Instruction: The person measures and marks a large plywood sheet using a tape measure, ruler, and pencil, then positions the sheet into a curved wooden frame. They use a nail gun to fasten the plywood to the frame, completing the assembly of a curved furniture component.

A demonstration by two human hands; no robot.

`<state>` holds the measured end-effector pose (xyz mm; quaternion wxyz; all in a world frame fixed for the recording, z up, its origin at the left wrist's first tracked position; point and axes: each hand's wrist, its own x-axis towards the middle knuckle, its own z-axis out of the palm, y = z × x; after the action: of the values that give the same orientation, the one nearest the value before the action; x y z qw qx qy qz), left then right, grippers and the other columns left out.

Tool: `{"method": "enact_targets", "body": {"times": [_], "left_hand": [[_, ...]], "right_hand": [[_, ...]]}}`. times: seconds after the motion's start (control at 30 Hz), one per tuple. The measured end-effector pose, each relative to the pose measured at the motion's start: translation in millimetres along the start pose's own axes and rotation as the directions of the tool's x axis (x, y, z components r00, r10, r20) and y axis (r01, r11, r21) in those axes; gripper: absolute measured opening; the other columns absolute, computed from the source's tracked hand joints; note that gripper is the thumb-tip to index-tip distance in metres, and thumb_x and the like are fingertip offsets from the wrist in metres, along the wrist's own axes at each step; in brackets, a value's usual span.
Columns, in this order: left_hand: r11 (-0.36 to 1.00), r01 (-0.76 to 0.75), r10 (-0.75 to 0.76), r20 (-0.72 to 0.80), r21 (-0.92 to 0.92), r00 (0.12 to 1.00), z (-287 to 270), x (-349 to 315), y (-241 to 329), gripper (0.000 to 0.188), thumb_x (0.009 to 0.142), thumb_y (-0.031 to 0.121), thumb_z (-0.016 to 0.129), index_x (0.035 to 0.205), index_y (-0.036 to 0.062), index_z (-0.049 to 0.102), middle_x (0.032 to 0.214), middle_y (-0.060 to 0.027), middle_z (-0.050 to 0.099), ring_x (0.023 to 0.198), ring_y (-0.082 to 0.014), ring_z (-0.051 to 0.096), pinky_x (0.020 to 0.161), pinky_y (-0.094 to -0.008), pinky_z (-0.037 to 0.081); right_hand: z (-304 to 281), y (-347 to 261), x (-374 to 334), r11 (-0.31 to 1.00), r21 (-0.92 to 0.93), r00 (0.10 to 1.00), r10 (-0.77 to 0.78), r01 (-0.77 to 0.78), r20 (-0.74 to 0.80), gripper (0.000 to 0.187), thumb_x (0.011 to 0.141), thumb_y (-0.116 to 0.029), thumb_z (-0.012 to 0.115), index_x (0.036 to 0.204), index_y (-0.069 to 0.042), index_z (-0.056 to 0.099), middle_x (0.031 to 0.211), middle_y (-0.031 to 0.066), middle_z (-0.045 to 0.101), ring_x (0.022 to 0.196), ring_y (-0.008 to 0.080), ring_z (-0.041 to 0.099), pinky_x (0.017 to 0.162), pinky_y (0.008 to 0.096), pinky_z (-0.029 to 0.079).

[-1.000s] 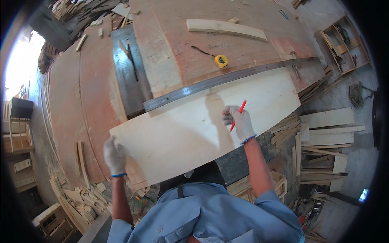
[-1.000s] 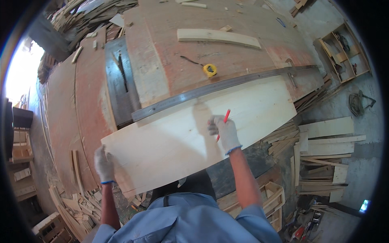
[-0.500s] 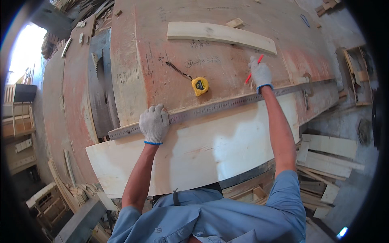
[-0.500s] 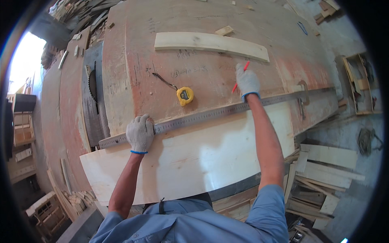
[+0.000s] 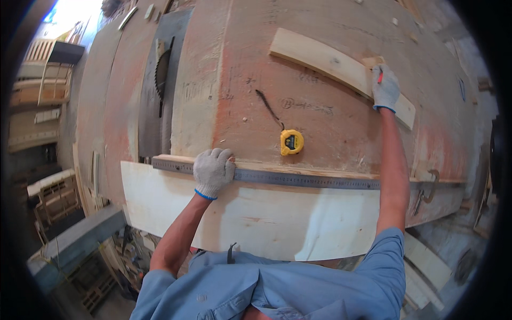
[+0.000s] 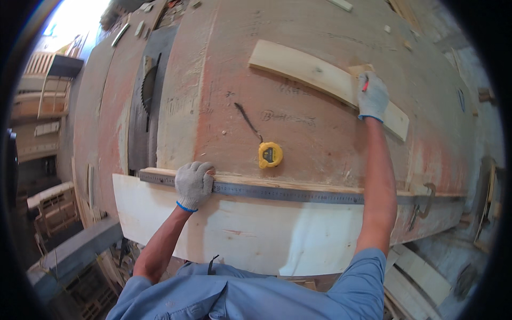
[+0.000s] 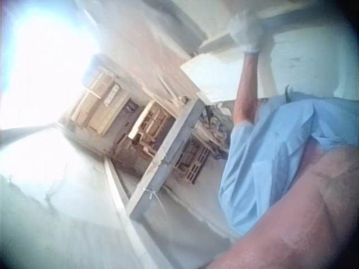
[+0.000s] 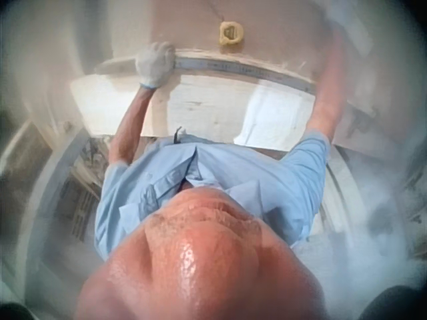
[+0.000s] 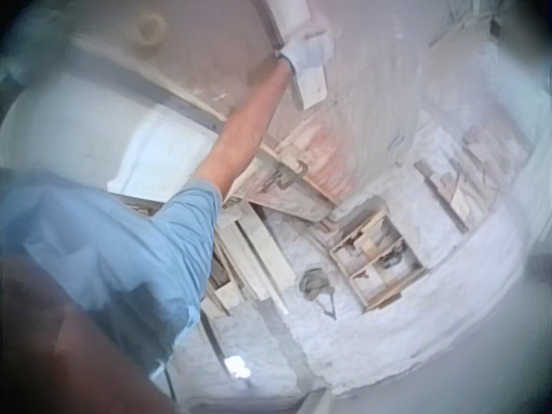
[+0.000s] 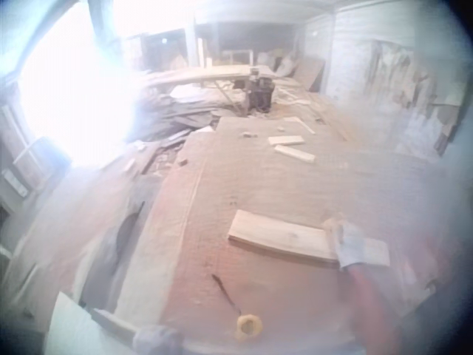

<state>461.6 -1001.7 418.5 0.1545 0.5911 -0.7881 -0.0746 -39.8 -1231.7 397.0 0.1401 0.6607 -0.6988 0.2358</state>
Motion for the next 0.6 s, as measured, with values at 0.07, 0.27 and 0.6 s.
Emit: {"method": "enact_targets", "body": {"times": [0.07, 0.27, 0.6], "left_hand": [[1.000, 0.013, -0.013, 0.018, -0.008, 1.000, -2.2, 6.5, 4.9, 0.010, 0.085, 0.025, 0.061, 0.085, 0.0166, 0.065, 0.076, -0.0042, 0.058, 0.073, -0.0269, 0.060, 0.068, -0.0427, 0.047], [0.998, 0.065, -0.065, -0.004, 0.026, 0.998, -4.8, 2.6, 4.9, 0.008, 0.084, 0.024, 0.061, 0.083, 0.0172, 0.065, 0.076, -0.0039, 0.058, 0.073, -0.0252, 0.060, 0.067, -0.0415, 0.047], [0.996, 0.092, -0.091, 0.012, -0.022, 0.996, -3.0, -6.8, -2.4, 0.009, 0.083, 0.022, 0.061, 0.083, 0.0157, 0.066, 0.076, -0.0046, 0.060, 0.073, -0.0264, 0.060, 0.068, -0.0421, 0.047]], "right_hand": [[8.7, 0.4, -9.0, 0.994, -0.096, 0.994, 0.054, -0.045, 0.090, 0.023, 0.096, -0.033, 0.058, 0.100, -0.013, 0.069, 0.089, 0.0194, 0.070, 0.084, 0.0398, 0.067, 0.073, 0.0495, 0.052], [32.0, 18.0, -14.0, 0.995, -0.041, 0.989, -0.084, 0.089, 0.124, 0.027, 0.099, -0.030, 0.055, 0.107, -0.008, 0.069, 0.097, 0.0226, 0.070, 0.092, 0.0404, 0.067, 0.082, 0.0489, 0.052], [4.0, 14.4, -27.4, 0.989, 0.138, 0.937, -0.089, 0.044, 0.337, 0.039, 0.104, -0.038, 0.049, 0.108, -0.003, 0.067, 0.096, 0.0191, 0.069, 0.093, 0.0365, 0.066, 0.083, 0.0421, 0.051]]}}
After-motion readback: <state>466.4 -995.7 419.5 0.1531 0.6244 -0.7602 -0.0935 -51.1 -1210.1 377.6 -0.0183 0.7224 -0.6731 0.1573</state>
